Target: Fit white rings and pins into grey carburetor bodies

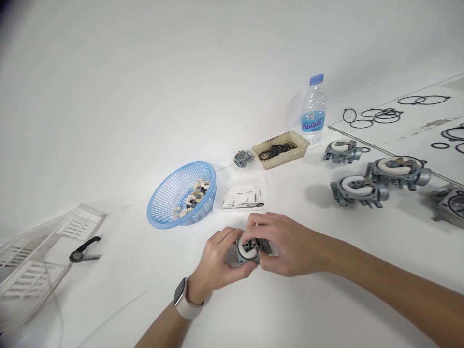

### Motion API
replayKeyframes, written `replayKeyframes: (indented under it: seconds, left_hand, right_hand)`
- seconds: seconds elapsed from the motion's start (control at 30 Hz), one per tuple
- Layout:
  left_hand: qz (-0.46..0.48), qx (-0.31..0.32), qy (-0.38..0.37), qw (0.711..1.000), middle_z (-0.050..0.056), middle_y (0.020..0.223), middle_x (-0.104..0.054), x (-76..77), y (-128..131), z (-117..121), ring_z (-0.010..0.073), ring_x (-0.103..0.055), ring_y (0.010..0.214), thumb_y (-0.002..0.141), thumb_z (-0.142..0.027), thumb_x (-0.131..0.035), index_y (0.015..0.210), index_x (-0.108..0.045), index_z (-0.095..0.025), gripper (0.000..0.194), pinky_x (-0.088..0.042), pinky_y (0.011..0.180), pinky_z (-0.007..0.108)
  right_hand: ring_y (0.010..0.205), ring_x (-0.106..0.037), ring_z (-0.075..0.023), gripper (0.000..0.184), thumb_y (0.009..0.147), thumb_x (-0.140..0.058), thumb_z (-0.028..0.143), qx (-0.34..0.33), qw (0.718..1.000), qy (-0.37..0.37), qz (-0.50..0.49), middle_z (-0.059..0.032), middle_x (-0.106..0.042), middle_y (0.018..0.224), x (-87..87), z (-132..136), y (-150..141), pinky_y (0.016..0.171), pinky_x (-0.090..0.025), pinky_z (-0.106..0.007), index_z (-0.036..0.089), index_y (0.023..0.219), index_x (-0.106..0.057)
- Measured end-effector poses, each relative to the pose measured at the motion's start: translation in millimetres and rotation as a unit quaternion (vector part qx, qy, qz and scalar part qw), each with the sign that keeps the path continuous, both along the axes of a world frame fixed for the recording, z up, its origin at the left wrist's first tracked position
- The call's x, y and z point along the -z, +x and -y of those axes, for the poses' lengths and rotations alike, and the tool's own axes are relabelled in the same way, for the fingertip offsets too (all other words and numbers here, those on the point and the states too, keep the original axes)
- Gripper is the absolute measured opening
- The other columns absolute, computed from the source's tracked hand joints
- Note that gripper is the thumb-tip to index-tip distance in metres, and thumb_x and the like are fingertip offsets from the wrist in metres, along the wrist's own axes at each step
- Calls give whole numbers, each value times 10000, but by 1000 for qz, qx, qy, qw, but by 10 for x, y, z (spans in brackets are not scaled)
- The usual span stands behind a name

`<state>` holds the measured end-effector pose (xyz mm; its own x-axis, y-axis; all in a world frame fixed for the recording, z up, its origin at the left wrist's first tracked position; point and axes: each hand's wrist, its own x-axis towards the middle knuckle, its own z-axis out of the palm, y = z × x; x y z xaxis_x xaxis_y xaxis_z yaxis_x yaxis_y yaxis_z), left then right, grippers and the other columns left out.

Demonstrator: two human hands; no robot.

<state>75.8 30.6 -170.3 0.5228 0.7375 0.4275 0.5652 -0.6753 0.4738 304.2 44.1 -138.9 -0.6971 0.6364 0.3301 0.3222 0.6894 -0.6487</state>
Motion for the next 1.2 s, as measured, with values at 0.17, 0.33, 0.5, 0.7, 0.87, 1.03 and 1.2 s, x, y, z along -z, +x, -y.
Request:
replayKeyframes:
  seconds: [0.17, 0.33, 0.5, 0.7, 0.87, 1.03, 1.2]
  left_hand:
    - [3, 2, 6, 1000, 41, 908, -703, 11, -8, 2, 220, -675, 791, 819, -468, -715, 1070, -633, -202, 375, -541, 680, 356]
    - [5, 0, 7, 1000, 40, 904, -698, 24, -17, -2, 214, -664, 773, 818, -471, -721, 1082, -633, -203, 386, -531, 664, 346]
    - [3, 1, -4, 1000, 37, 916, -706, 20, -17, 4, 215, -676, 795, 804, -451, -731, 1056, -632, -206, 366, -539, 685, 346]
    - [-2, 1, 0, 1000, 42, 926, -712, 7, -8, 6, 220, -683, 815, 806, -438, -725, 1048, -631, -201, 351, -551, 701, 357]
    - [-1, 0, -8, 1000, 42, 921, -710, 10, -7, 0, 220, -679, 806, 810, -449, -717, 1049, -631, -206, 352, -548, 693, 358]
    - [-1, 1, -8, 1000, 44, 928, -706, 26, -19, 8, 221, -671, 810, 813, -461, -713, 1061, -634, -206, 364, -541, 689, 356]
    - [1, -1, -9, 1000, 42, 929, -703, 18, -14, 6, 219, -670, 809, 810, -445, -717, 1064, -635, -208, 357, -538, 693, 352]
  right_hand:
    - [701, -528, -141, 319, 799, -518, 61, 27, 1000, 10, -10, -21, -588, 927, 23, -10, -20, 655, -458, -272, 233, 1011, -683]
    - [704, -525, -136, 337, 789, -527, 56, 27, 1000, 10, -11, -14, -588, 928, 35, -10, -24, 651, -441, -268, 235, 1030, -680]
    - [739, -547, -150, 333, 788, -525, 58, 10, 1000, -2, -7, -15, -594, 910, 15, 4, -5, 722, -465, -293, 234, 1028, -675]
    - [748, -553, -156, 342, 778, -536, 48, -3, 1000, -4, -7, -22, -601, 906, 5, 9, 4, 719, -479, -292, 224, 1037, -674]
    - [736, -555, -153, 342, 781, -534, 43, 1, 1000, 0, -7, -19, -607, 901, 17, 4, -5, 724, -485, -295, 225, 1032, -679]
    - [741, -565, -155, 330, 789, -533, 59, 3, 1000, 5, -5, -18, -610, 912, 27, 2, 6, 725, -481, -298, 230, 1032, -676]
    - [745, -567, -156, 337, 786, -529, 56, 2, 1000, 12, 5, -16, -609, 920, 40, -2, 6, 737, -465, -309, 233, 1037, -669]
